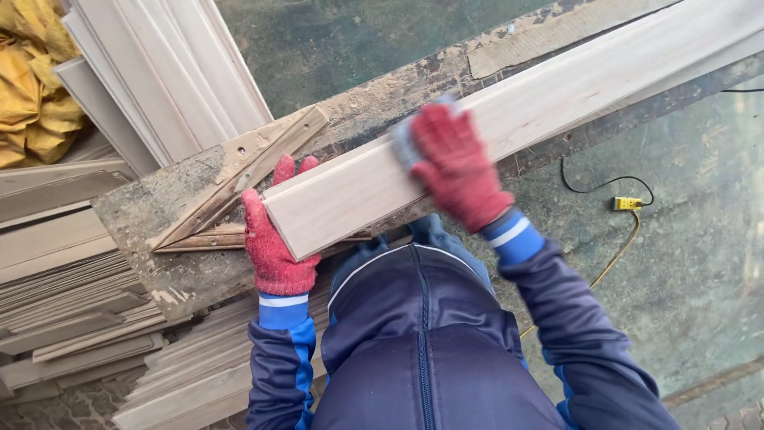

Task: Manual sanding of a wooden plank on a workbench using sandpaper.

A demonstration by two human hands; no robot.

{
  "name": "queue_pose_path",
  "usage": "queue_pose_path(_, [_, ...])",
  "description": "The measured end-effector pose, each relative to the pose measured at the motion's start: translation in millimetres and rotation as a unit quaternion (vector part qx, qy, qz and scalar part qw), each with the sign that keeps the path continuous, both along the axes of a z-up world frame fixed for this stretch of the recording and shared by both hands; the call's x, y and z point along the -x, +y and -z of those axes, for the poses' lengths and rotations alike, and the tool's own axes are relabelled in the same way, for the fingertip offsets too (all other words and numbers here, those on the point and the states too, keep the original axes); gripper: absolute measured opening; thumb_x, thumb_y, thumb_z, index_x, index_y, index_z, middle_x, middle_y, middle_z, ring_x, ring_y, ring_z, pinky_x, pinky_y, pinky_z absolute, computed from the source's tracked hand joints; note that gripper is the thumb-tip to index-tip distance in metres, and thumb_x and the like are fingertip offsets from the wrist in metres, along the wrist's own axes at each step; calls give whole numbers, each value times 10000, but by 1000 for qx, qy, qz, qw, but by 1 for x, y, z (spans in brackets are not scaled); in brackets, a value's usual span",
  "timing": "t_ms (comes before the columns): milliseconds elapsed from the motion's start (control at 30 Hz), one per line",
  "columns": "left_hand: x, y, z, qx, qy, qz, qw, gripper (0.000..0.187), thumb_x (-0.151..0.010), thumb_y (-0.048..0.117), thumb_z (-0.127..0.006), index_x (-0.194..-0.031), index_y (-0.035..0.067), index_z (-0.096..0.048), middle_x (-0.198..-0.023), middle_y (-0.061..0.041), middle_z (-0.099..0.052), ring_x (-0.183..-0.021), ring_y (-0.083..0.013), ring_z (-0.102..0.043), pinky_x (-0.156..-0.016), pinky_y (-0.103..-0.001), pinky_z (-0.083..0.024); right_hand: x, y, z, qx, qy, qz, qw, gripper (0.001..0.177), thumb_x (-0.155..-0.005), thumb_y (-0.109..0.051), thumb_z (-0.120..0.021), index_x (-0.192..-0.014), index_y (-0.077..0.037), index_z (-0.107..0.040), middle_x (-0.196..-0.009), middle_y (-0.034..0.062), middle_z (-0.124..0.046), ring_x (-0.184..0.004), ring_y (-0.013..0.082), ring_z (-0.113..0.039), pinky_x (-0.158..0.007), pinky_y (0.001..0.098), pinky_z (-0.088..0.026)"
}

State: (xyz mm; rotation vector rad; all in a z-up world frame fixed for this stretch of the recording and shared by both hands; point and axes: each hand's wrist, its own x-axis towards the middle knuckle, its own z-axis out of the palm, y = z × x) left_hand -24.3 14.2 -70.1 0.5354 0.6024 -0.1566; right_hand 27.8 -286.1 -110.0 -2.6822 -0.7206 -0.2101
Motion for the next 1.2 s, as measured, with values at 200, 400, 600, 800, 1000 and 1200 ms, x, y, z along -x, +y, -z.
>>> queue_pose_path(200, [-3, -11, -23, -40, 21, 8, 999, 728, -957, 628, -409, -1498, 160, -545, -1483, -224, -592, -1290, -396, -637, -1048, -541, -555, -2, -51, 20, 42, 62, 188, 979, 717, -1045, -453, -572, -1623, -68, -395, -1657, 234, -350, -1536, 418, -274, -1259, 572, -63])
queue_pose_path(400, [-4, -15, -35, -43, 10, 0, 999, 687, -992, 588, -400, -1509, 159, -538, -1502, -252, -567, -1300, -457, -616, -1081, -626, -513, 48, 84, -54, -75, 6, -71, 995, 1191, -667, -961, -333, -1535, -155, -465, -1603, 123, -449, -1495, 307, -408, -1290, 558, -289])
queue_pose_path(600, [-2, -9, -44, -37, -35, 46, 998, 713, -1036, 585, -415, -1537, 86, -509, -1511, -216, -557, -1401, -366, -532, -1166, -547, -401, 25, -44, 15, 44, -34, 67, 996, 670, -992, -218, -691, -1597, -204, -404, -1690, 83, -259, -1576, 281, -232, -1330, 548, -206])
queue_pose_path(800, [-44, -11, -104, -140, -133, 144, 971, 726, -957, 560, -591, -1533, 134, -472, -1567, -120, -491, -1466, -303, -488, -1210, -575, -432, -15, -75, -48, -22, -151, 134, 979, 552, -899, -111, -720, -1429, -80, -566, -1498, 186, -543, -1431, 383, -500, -1249, 680, -302])
queue_pose_path(1000, [-15, -87, -3, -285, 74, 356, 887, 693, -797, 59, -658, -1477, 45, -527, -1582, -127, -544, -1404, -301, -540, -1169, -450, -398, -20, -82, -74, -33, -135, 120, 983, 537, -916, -135, -683, -1435, -83, -556, -1512, 178, -533, -1434, 376, -500, -1238, 673, -322])
queue_pose_path(1200, [12, -194, 52, -886, -31, 112, 449, 735, -797, 126, -738, -1483, -44, -538, -1272, -354, -674, -785, -524, -682, -645, -565, -554, 10, -93, -41, -106, 6, -12, 994, 1034, -890, -826, -476, -1642, -145, -273, -1733, 131, -152, -1632, 347, -82, -1353, 597, -21])
